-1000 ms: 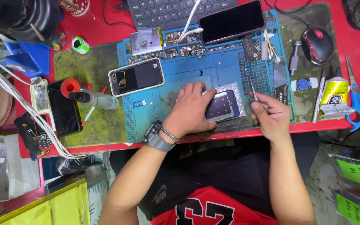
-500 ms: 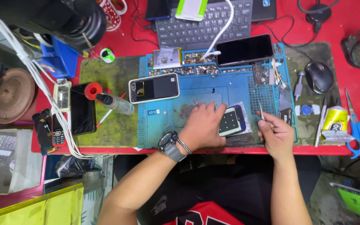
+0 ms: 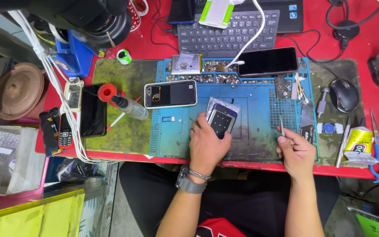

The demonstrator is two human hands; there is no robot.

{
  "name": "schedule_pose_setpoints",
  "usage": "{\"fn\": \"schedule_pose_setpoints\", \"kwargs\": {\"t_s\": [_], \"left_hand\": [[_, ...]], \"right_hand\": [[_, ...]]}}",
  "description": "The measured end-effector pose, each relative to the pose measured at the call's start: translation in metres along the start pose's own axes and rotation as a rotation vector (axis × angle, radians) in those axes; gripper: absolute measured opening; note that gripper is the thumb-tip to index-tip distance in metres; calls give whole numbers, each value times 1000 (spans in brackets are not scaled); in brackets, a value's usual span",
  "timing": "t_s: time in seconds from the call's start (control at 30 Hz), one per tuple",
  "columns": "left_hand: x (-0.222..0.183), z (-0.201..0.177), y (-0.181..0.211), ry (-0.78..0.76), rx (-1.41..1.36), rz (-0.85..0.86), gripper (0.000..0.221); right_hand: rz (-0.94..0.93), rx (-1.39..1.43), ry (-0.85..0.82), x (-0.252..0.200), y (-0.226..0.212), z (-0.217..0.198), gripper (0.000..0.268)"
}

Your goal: Using a thin metal tool to scrape away excess adhesive from the frame of a mobile phone.

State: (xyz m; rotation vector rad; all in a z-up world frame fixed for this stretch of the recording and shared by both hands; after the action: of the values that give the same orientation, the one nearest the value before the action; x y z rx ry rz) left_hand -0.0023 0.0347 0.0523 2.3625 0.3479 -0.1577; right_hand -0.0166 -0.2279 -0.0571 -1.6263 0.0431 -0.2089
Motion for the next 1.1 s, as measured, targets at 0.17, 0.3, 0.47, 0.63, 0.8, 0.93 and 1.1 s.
{"fn": "schedule_pose_setpoints", "kwargs": {"t_s": [0.17, 0.3, 0.47, 0.63, 0.8, 0.93, 1.1], "left_hand": [[7, -3, -8, -70, -102, -28, 77], [24, 1, -36, -266, -27, -81, 57], [30, -28, -35, -376, -45, -65, 45], [31, -33, -35, -399, -65, -3, 39], [27, -8, -57, -151, -574, -13, 16], [13, 15, -45, -156, -915, -72, 19], [16, 29, -40, -109, -443, -8, 26]], "right_hand": [[-7, 1, -10, 1, -3, 0, 28], [-16, -11, -16, 0, -2, -1, 28], [-13, 5, -20, 0, -7, 1, 27], [-8, 11, -22, 1, -6, 1, 27], [9, 8, -21, 1, -5, 0, 27], [4, 3, -18, 1, -2, -1, 27], [2, -12, -8, 0, -1, -1, 27]]}}
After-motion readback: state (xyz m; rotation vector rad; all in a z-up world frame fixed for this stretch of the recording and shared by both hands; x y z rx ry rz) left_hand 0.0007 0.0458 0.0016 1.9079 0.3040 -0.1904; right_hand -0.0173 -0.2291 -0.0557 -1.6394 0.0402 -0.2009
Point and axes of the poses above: each hand's wrist, its own x-axis towards the middle knuckle, its own z-axis out of the palm, y = z × x, the point moved 2 cm from there along x, towards the middle knuckle, and after that the axes turned 4 degrees about z, right-handed, at the moved point
